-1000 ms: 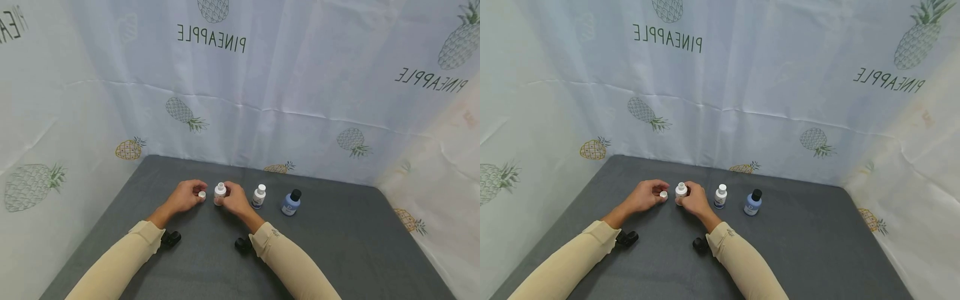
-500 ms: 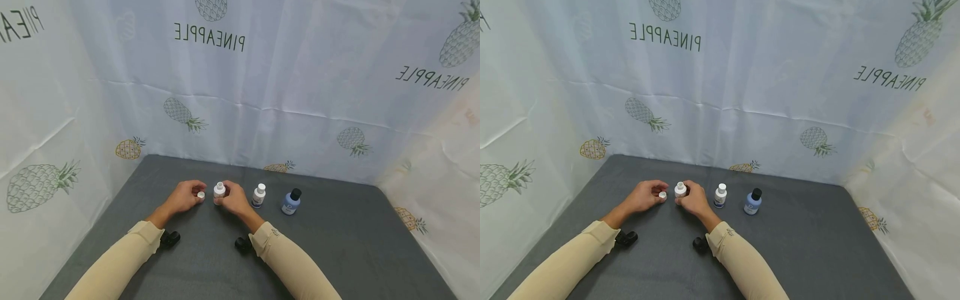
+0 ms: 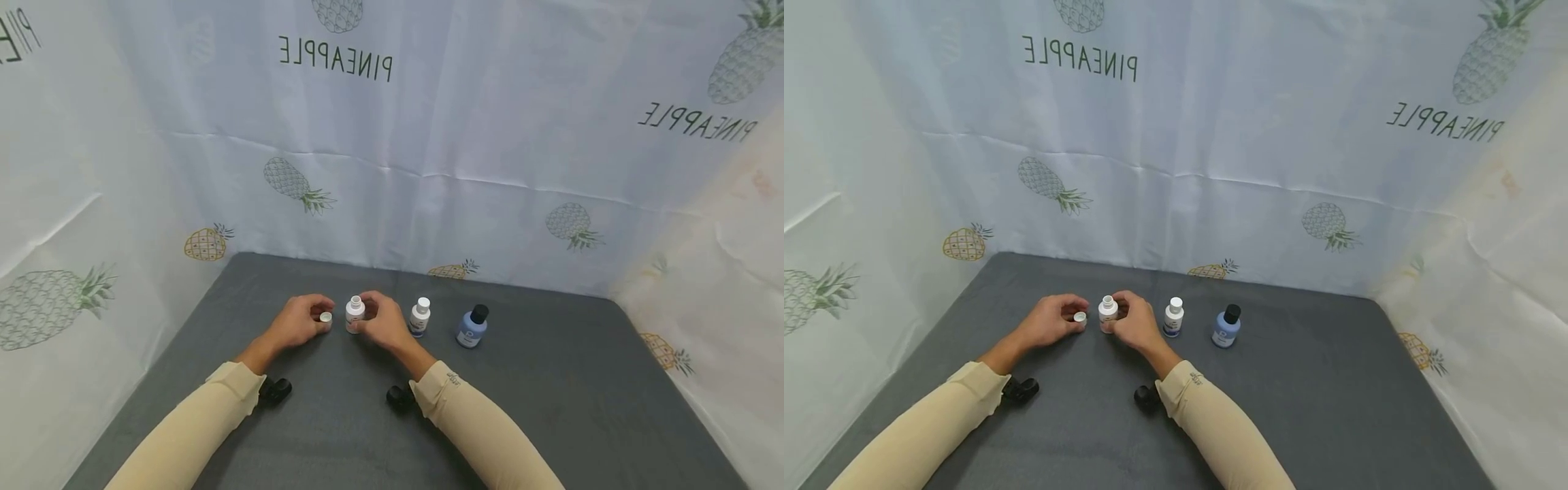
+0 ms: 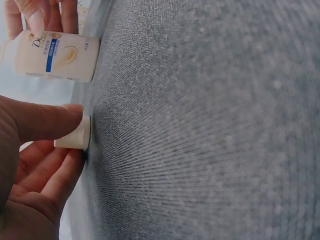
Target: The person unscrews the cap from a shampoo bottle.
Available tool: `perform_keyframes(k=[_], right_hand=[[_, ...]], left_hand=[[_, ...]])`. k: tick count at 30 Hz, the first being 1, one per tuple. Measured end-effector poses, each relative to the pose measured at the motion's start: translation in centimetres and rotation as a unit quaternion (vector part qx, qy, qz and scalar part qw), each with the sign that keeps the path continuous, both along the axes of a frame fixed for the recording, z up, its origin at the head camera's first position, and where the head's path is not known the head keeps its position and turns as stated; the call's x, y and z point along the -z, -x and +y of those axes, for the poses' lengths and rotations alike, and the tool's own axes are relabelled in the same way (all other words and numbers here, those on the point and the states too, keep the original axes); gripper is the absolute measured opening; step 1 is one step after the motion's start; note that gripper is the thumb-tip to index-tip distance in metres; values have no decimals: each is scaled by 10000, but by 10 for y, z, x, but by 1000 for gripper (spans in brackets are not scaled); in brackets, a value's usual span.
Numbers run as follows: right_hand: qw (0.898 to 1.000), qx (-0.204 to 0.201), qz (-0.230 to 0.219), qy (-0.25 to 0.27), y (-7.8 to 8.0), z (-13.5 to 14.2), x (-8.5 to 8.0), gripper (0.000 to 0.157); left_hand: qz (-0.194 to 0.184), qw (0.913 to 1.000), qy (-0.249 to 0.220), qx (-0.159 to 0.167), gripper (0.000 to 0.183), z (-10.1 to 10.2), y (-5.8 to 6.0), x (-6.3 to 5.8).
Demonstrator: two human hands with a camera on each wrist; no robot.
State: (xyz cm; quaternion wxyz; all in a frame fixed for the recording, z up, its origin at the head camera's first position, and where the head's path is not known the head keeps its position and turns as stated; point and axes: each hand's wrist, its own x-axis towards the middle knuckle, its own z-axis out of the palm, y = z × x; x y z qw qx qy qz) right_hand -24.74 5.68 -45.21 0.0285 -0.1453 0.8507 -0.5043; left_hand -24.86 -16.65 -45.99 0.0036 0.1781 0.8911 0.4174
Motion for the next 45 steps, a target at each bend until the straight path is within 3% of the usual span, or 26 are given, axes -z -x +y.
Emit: perform_keyframes(k=[5,19,30,40,45], right_hand=[[9999,59,81,3,-6,4,-7,52],[9995,-69,180,261,-27,20,-33,58],[9983,-169,255,494,-51,40,-55,58],[9987,-181,278,389,-65,62,-63,57],[9987,-149,322,363,-70,73,-61,56]], left_hand=[[61,10000,30,-32,41,0,-3,-4],[692,9963,-412,-302,43,6,-23,-32],[1089,9895,-939,122,45,34,-39,-53],[1063,9819,-1419,664,49,59,-43,-54],[1009,9831,-1338,733,49,74,-47,-53]])
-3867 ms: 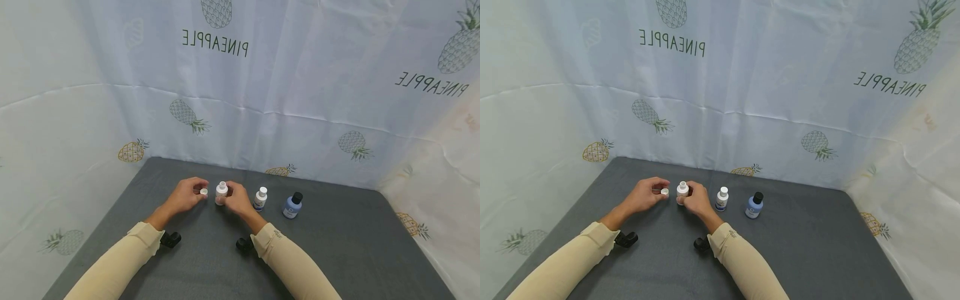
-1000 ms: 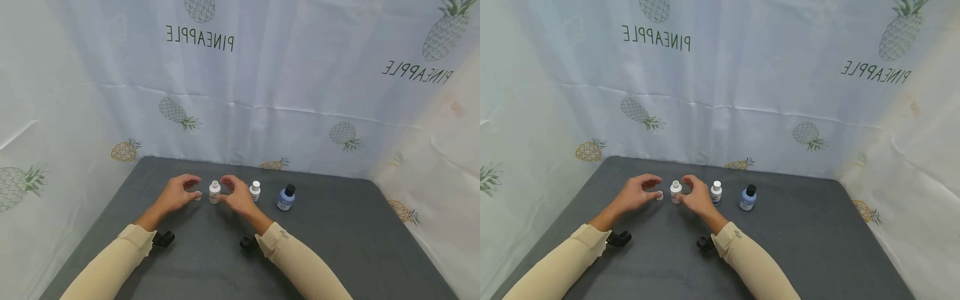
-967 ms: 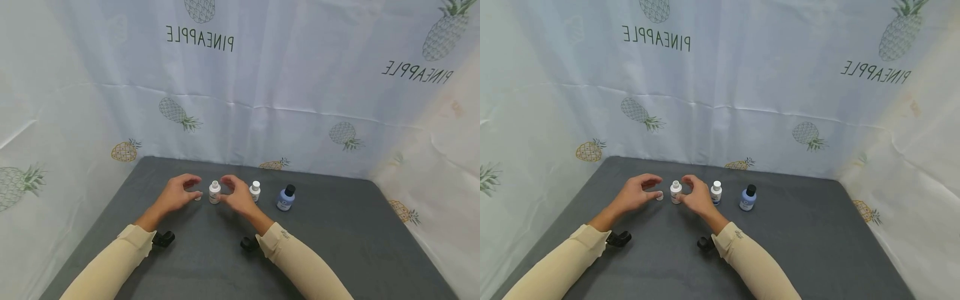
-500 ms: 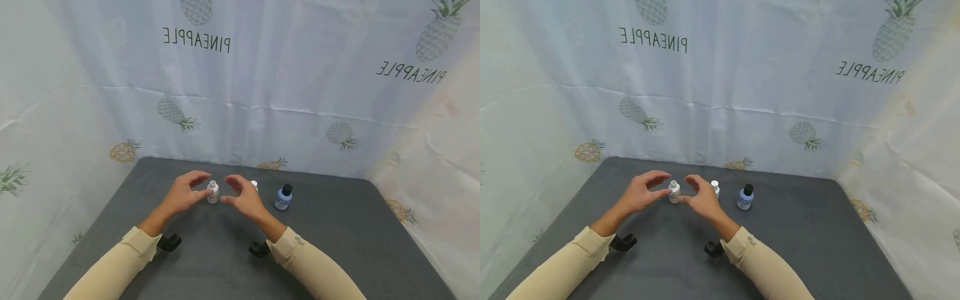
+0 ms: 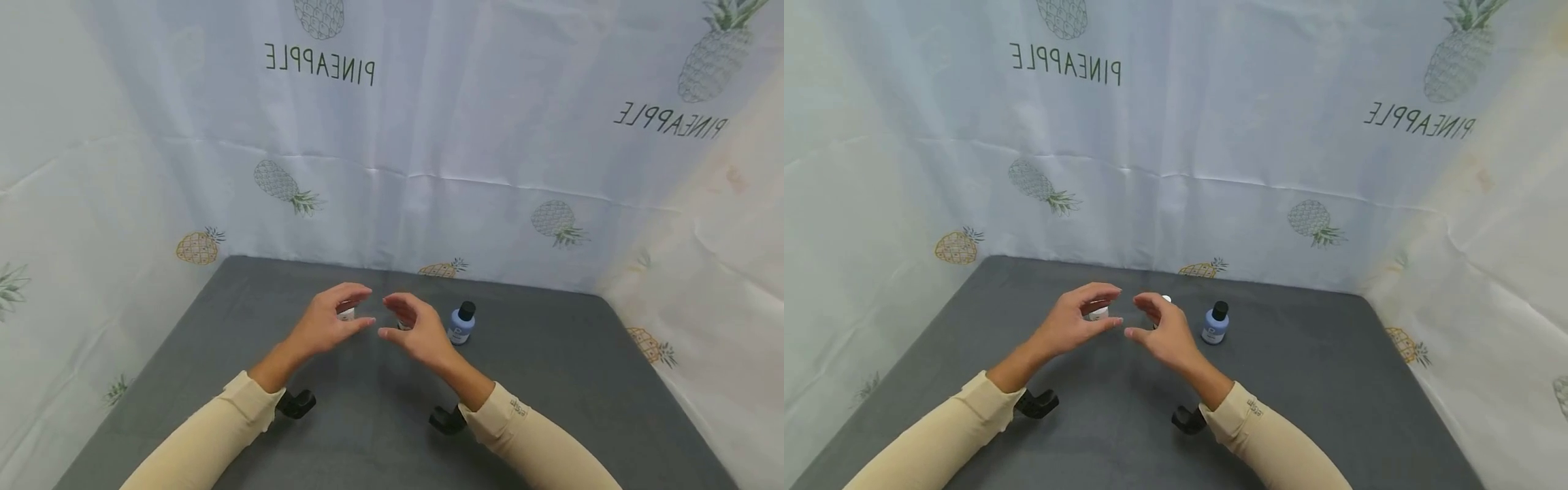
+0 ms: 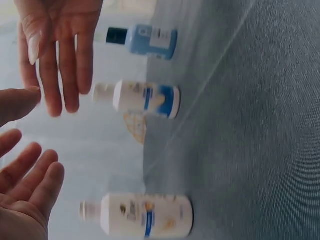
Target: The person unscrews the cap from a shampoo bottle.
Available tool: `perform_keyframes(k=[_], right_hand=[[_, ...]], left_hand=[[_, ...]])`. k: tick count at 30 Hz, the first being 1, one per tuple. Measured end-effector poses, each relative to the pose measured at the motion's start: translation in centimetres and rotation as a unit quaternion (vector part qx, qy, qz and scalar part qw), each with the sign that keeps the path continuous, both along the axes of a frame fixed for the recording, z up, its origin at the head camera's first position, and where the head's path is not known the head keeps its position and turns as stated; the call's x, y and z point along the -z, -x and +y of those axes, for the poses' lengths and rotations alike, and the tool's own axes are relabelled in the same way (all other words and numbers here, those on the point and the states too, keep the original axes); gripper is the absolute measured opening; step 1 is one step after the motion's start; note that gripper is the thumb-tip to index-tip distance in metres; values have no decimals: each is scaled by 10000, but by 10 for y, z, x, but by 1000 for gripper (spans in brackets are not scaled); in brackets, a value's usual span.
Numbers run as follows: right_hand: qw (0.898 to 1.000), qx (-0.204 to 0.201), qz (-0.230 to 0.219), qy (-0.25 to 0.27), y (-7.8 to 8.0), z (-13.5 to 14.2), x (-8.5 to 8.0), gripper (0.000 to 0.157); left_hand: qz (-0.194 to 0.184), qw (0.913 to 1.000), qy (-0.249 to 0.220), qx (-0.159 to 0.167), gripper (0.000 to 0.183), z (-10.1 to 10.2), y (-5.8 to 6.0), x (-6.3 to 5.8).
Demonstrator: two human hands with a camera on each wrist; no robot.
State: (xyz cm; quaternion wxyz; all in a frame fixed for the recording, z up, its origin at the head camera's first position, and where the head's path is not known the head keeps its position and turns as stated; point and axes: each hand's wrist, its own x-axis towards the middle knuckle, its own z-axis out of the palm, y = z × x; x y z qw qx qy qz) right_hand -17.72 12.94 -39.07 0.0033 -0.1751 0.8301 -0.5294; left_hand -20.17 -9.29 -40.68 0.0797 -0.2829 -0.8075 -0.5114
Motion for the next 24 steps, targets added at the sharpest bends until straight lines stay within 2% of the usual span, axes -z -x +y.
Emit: perform_keyframes(k=[4,9,19,24], right_hand=[[10000,64,-24,7,-5,9,3,55],[9996,288,7,8,-12,23,7,54],[9975,699,-95,56,-17,43,14,54],[9960,886,-103,56,-14,47,21,50]], left_hand=[[42,9999,61,81,50,13,-2,2],[37,9995,-61,320,52,33,1,6],[-103,9992,-281,254,55,60,11,11],[-232,9993,-277,37,55,71,18,15]])
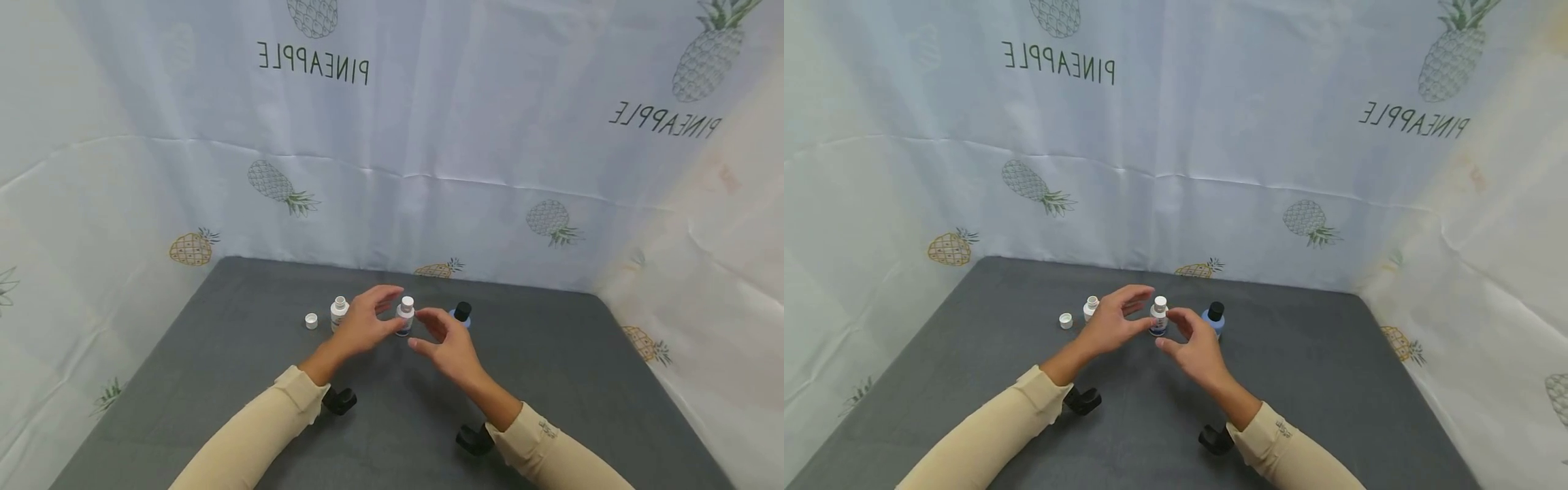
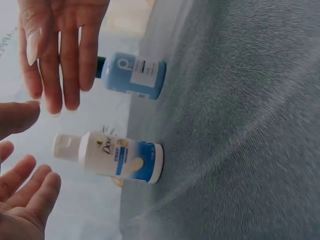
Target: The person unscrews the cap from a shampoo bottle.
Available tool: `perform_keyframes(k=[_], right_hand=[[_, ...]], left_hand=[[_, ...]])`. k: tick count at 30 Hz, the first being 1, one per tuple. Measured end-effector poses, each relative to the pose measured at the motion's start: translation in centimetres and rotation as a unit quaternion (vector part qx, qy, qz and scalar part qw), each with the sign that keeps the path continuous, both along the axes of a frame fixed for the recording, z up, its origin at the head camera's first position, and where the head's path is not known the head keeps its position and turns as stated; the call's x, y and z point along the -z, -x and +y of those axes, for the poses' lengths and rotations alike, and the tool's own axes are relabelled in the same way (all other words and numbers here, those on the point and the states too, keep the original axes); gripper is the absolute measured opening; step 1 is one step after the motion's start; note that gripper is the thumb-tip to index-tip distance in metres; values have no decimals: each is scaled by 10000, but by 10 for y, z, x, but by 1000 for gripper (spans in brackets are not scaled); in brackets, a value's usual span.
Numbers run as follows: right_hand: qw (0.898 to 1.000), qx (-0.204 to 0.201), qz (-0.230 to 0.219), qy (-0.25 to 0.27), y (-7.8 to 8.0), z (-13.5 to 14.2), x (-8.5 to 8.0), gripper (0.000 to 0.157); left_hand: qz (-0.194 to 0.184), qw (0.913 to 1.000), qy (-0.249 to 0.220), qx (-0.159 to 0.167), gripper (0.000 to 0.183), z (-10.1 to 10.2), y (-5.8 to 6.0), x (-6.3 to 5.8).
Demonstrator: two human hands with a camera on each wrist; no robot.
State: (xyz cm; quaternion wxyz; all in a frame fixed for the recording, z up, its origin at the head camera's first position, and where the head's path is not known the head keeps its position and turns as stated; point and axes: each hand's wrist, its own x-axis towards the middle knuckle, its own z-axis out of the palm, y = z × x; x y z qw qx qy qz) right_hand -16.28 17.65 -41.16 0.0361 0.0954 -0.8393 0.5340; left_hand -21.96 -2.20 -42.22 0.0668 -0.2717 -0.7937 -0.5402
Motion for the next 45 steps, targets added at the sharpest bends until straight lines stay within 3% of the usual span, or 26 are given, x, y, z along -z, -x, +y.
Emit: perform_keyframes(k=[7,21,39,45], right_hand=[[9995,298,2,-77,7,-1,9,52],[9971,695,-166,-263,35,-13,24,60],[9980,461,-156,-400,65,-24,44,45],[9978,542,-156,-350,68,-24,47,39]], left_hand=[[-7,9992,302,-262,52,12,9,1],[227,9952,875,-366,45,27,22,3],[264,9935,1059,-334,23,28,25,7],[278,9952,871,-350,20,29,27,9]])
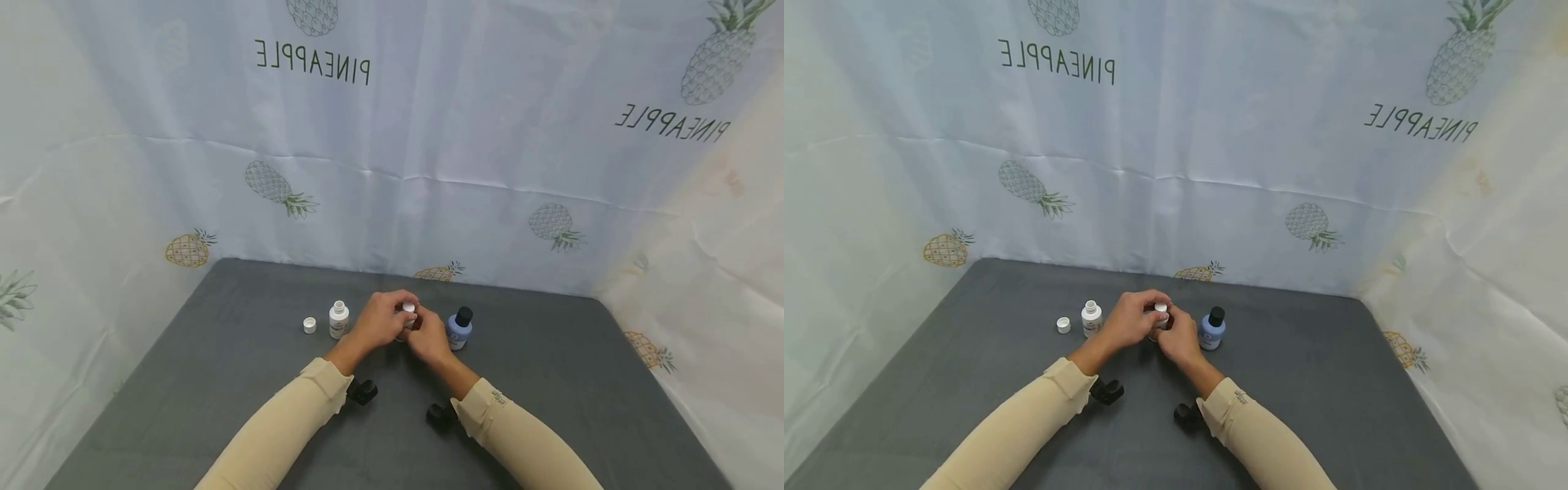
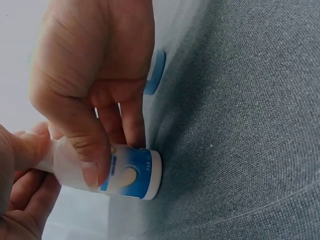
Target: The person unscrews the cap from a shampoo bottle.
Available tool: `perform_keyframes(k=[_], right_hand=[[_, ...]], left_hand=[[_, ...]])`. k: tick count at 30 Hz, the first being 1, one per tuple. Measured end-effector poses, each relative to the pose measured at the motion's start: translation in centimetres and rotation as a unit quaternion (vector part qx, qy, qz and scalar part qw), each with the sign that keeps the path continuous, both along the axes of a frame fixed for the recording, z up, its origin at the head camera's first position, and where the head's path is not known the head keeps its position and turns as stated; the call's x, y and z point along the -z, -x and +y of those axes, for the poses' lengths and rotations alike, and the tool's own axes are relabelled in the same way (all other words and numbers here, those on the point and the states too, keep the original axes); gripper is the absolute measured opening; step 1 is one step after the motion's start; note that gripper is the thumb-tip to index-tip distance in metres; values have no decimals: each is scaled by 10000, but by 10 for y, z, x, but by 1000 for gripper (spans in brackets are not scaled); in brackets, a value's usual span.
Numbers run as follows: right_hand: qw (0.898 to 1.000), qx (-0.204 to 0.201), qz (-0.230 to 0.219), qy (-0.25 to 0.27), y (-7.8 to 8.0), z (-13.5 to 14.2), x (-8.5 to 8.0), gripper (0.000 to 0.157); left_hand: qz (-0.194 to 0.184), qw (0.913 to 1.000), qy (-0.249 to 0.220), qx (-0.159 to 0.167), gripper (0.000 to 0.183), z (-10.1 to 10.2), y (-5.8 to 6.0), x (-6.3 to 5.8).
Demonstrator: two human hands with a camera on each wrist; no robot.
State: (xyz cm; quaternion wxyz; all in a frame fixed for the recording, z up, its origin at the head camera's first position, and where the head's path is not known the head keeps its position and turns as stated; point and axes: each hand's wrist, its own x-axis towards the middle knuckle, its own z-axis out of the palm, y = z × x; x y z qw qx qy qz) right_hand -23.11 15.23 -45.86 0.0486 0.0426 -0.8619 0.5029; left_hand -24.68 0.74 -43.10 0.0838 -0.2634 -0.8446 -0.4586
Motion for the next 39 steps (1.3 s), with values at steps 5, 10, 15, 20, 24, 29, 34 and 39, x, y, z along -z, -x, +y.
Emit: perform_keyframes(k=[5,10,15,20,24,29,34,39], right_hand=[[9999,-12,105,-48,1,1,1,33],[9994,-63,267,-190,1,2,0,29],[9986,-107,381,-349,1,2,-2,27],[9972,-114,562,-469,1,1,-6,24],[9969,-105,613,-478,0,2,-9,23],[9972,-117,593,-450,-1,1,-11,22],[9967,-128,628,-500,-4,2,-15,22],[9966,-168,632,-508,-8,2,-23,25]], left_hand=[[-109,9998,-65,-141,19,2,0,-3],[-168,9996,-130,-166,18,1,0,-7],[-79,9997,-171,-167,18,0,1,-8],[-60,9996,-217,-166,18,-1,-1,-13],[-72,9996,-224,-128,20,-2,-1,-17],[-17,9996,-233,-145,20,-2,-2,-20],[8,9994,-306,-139,20,-3,-4,-24],[-62,9991,-396,-132,19,-3,-6,-29]])
